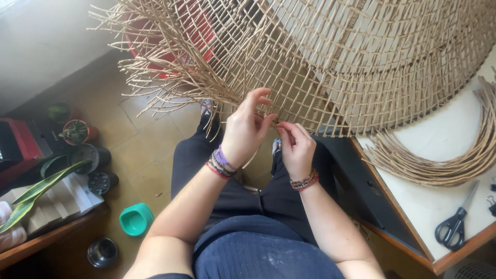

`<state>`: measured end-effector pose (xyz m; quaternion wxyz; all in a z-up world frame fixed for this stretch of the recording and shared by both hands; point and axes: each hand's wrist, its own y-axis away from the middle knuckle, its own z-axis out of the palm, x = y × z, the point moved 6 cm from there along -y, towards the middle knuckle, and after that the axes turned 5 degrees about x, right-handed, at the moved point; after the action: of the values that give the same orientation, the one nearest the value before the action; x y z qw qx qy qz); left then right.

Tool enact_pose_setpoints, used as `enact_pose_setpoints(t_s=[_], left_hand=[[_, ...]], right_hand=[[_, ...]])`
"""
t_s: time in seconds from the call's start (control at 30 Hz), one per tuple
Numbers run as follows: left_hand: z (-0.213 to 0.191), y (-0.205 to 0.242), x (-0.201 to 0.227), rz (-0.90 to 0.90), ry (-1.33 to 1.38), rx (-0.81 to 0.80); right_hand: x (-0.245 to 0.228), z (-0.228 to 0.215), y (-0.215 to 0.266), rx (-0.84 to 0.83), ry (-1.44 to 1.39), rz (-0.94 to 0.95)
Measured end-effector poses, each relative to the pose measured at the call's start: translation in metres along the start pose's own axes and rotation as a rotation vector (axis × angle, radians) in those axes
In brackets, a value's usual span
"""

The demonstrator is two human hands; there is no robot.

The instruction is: Measuring rattan sticks with a tape measure and cutting them to size with scissors for furniture making.

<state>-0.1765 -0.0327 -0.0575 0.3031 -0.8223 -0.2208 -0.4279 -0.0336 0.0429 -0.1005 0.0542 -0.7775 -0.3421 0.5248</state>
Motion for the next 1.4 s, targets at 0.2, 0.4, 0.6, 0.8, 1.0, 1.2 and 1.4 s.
enact_pose_setpoints(t_s=[0.2, 0.4, 0.6, 0.8, 1.0, 1.2, 1.4], left_hand=[[-0.020, 0.024, 0.008, 0.112, 0.359, 0.016], [-0.017, 0.040, 0.021, 0.582, -0.211, -0.045], [-0.019, 0.036, 0.015, 0.533, -0.086, -0.007], [-0.038, 0.083, 0.017, 0.304, -0.031, 0.422], [-0.005, 0.033, 0.009, 0.125, 0.229, 0.011], [0.037, -0.011, -0.023, -0.292, 0.788, 0.061], [0.042, -0.043, -0.030, -0.431, 1.027, 0.294]], right_hand=[[0.042, 0.031, 0.039, -0.205, -0.663, 0.663], [0.054, 0.058, 0.051, -0.265, -1.178, 0.990], [0.045, 0.057, 0.040, -0.204, -1.399, 1.012], [0.046, 0.061, 0.046, -0.327, -1.681, 1.122], [0.028, 0.058, 0.043, -0.342, -1.420, 0.920], [0.045, 0.039, 0.052, -0.019, -0.843, 0.562], [0.047, 0.046, 0.066, -0.171, -0.139, 0.284]])
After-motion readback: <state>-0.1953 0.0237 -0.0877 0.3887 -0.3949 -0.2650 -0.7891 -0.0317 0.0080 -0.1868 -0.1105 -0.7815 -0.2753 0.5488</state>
